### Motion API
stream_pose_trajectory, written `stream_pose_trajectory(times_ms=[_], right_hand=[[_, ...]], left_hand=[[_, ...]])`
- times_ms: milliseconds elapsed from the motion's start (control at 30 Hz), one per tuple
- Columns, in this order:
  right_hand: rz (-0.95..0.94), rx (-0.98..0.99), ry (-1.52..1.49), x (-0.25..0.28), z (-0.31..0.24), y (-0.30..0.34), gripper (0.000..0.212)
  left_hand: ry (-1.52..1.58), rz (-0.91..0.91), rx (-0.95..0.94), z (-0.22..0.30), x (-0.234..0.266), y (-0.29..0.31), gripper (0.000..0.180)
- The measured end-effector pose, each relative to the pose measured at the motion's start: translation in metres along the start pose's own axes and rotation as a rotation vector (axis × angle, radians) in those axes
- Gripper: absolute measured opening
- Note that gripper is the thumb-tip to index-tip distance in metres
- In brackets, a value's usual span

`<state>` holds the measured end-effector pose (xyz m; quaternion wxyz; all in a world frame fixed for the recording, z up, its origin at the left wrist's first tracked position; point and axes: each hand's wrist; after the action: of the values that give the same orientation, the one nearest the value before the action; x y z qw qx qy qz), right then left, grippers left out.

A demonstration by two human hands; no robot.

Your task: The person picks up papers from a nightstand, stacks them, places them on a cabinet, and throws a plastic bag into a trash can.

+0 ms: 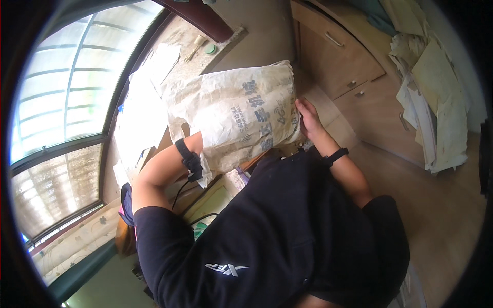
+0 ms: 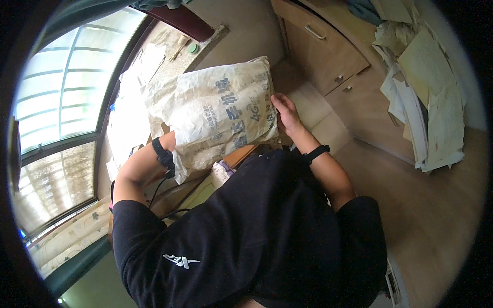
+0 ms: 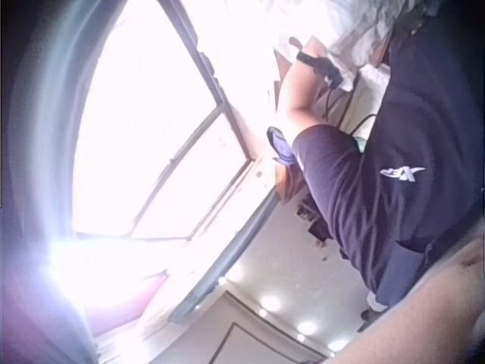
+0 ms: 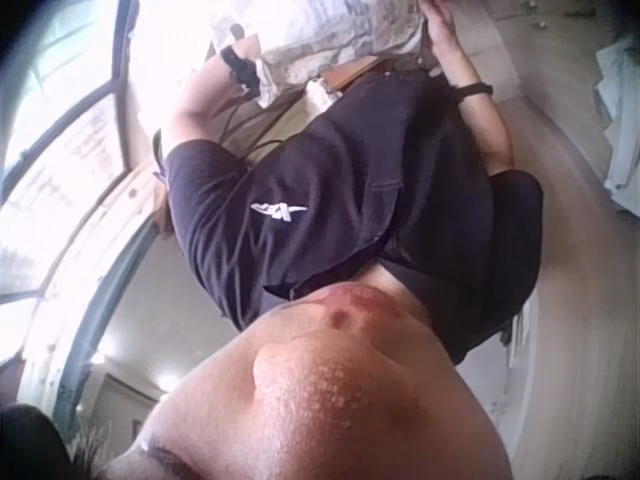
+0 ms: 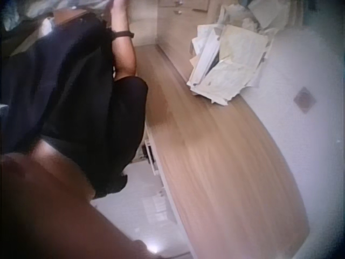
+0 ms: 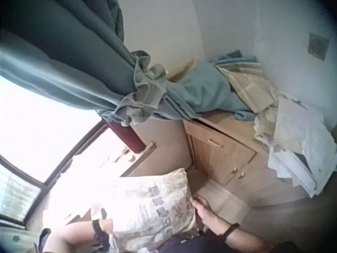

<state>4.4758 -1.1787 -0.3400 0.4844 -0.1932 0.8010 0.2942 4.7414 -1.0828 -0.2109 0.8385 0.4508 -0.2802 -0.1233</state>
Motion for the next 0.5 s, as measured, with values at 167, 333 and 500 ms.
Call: stream_pose_trajectory(times_ms=[167, 333, 500], right_hand=[[0.017, 0.008, 0.052, 0.009, -0.001, -0.002, 0.022], [0.094, 0.040, 0.226, 0.012, -0.008, -0.007, 0.026], [0.104, 0.104, 0.230, 0.025, -0.010, -0.015, 0.023]], left_hand=[[0.041, 0.023, 0.009, -0.002, -0.005, 0.000, 0.038], [0.090, 0.052, 0.009, -0.004, -0.005, 0.001, 0.038], [0.136, 0.078, 0.007, -0.004, -0.010, 0.002, 0.038]])
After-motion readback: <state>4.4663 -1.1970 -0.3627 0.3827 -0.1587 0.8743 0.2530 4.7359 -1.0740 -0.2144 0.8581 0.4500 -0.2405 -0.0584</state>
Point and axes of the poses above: each hand's wrist, its own y-axis away from the middle knuckle, its own x-axis out of the back of the hand, z = x × y, and after that the axes turned 9 degrees about -y, right-handed
